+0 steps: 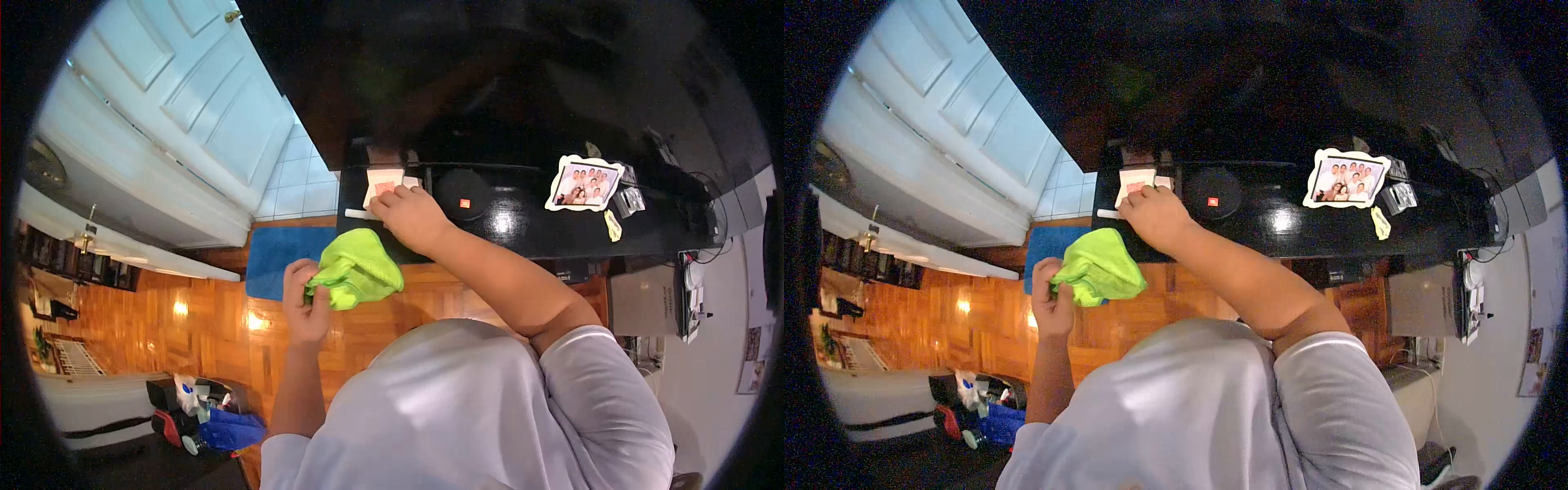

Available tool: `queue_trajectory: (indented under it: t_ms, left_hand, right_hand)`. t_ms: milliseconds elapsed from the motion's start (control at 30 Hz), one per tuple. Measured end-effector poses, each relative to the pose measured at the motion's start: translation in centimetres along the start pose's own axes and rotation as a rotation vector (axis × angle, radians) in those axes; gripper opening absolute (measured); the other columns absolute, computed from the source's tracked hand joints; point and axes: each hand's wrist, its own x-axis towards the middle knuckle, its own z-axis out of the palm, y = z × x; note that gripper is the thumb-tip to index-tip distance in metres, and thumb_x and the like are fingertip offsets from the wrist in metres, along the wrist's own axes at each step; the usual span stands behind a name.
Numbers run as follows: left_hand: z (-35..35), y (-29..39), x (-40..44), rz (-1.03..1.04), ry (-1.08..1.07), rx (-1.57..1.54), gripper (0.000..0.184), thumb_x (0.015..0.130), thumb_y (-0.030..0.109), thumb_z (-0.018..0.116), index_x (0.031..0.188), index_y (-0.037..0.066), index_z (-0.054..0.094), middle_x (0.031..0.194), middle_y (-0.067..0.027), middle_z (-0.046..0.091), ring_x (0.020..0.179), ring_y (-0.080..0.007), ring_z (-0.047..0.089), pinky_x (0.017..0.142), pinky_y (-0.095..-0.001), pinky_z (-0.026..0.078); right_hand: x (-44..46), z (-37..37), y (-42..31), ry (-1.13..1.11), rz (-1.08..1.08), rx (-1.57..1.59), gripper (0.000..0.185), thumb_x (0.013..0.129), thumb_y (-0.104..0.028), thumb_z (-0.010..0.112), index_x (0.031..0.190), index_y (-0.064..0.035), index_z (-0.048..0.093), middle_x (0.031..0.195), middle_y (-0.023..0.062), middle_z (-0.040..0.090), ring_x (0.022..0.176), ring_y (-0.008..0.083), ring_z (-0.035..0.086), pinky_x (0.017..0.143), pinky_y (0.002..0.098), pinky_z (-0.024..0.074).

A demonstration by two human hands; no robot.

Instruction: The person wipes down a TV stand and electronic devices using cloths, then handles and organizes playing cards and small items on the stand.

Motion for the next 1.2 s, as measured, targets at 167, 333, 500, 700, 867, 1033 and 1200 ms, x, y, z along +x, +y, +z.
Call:
queue_trajectory:
  t_ms: [167, 333, 500, 700, 867, 1033, 1200]
  left_hand:
    - [-0.2, -0.6, 0.9, -0.049, 0.079, -0.146, 0.018, 0.082, 0.004, 0.055, 0.1, 0.001, 0.052, 0.101, -0.0108, 0.048, 0.093, -0.0199, 0.048, 0.084, -0.0306, 0.038]
    - [-0.5, -0.7, 1.4, -0.131, 0.102, -0.273, 0.019, 0.082, 0.003, 0.056, 0.1, 0.001, 0.052, 0.102, -0.0083, 0.048, 0.094, -0.0167, 0.046, 0.084, -0.0283, 0.037]
    - [-0.8, -1.4, 1.2, -0.218, 0.186, -0.335, 0.019, 0.082, 0.002, 0.056, 0.1, 0.002, 0.052, 0.101, -0.0063, 0.048, 0.093, -0.0153, 0.046, 0.084, -0.0271, 0.037]
    - [-0.3, -0.8, 1.0, -0.237, 0.139, -0.36, 0.018, 0.082, 0.002, 0.055, 0.099, 0.002, 0.052, 0.101, -0.0052, 0.047, 0.093, -0.0144, 0.046, 0.085, -0.026, 0.037]
    - [4.0, 1.0, 1.6, -0.424, 0.099, -0.499, 0.029, 0.081, 0.0, 0.054, 0.109, 0.003, 0.05, 0.102, -0.0076, 0.053, 0.096, -0.016, 0.051, 0.084, -0.0282, 0.041]
    - [9.3, 4.0, 5.9, -0.112, -0.47, -0.157, 0.047, 0.078, 0.008, 0.057, 0.123, 0.004, 0.044, 0.12, -0.0165, 0.051, 0.11, -0.0295, 0.05, 0.094, -0.0357, 0.039]
    - [15.4, 4.6, 10.1, 0.146, -0.514, 0.374, 0.058, 0.077, 0.033, 0.064, 0.126, 0.009, 0.044, 0.126, -0.0176, 0.045, 0.116, -0.0349, 0.043, 0.097, -0.0416, 0.036]
  right_hand:
    - [-1.2, 0.4, 0.2, 0.15, -0.021, 0.017, 0.022, 0.078, -0.015, 0.05, 0.098, -0.0104, 0.058, 0.092, 0.0047, 0.061, 0.09, 0.0229, 0.057, 0.077, 0.0356, 0.0436]
    - [-2.3, 0.2, 0.3, 0.083, -0.014, 0.057, 0.023, 0.078, -0.013, 0.05, 0.099, -0.0105, 0.058, 0.095, 0.0044, 0.059, 0.091, 0.0217, 0.056, 0.077, 0.0346, 0.0429]
    - [-3.1, 0.6, 0.6, 0.083, -0.056, 0.021, 0.022, 0.078, -0.02, 0.058, 0.098, -0.0117, 0.057, 0.093, 0.0019, 0.058, 0.092, 0.0192, 0.054, 0.076, 0.0337, 0.0408]
    - [-3.4, -1.0, 0.5, 0.191, -0.039, 0.092, 0.023, 0.075, -0.019, 0.06, 0.097, -0.0118, 0.057, 0.097, 0.0029, 0.056, 0.092, 0.0216, 0.053, 0.075, 0.035, 0.0422]
    - [-5.6, -3.4, -1.8, 0.233, -0.14, 0.851, 0.063, 0.072, -0.016, 0.066, 0.129, -0.0083, 0.039, 0.131, 0.0222, 0.037, 0.119, 0.0387, 0.038, 0.102, 0.0418, 0.0305]
    - [-11.0, -2.8, 1.0, 0.436, 0.135, 0.814, 0.057, 0.072, -0.008, 0.059, 0.126, -0.009, 0.042, 0.127, 0.0228, 0.038, 0.117, 0.0373, 0.041, 0.099, 0.0419, 0.0333]
    - [-18.9, -5.2, 7.9, 0.386, 0.509, 0.382, 0.054, 0.075, -0.016, 0.06, 0.126, -0.008, 0.044, 0.129, 0.0205, 0.039, 0.117, 0.0362, 0.041, 0.097, 0.0449, 0.0329]
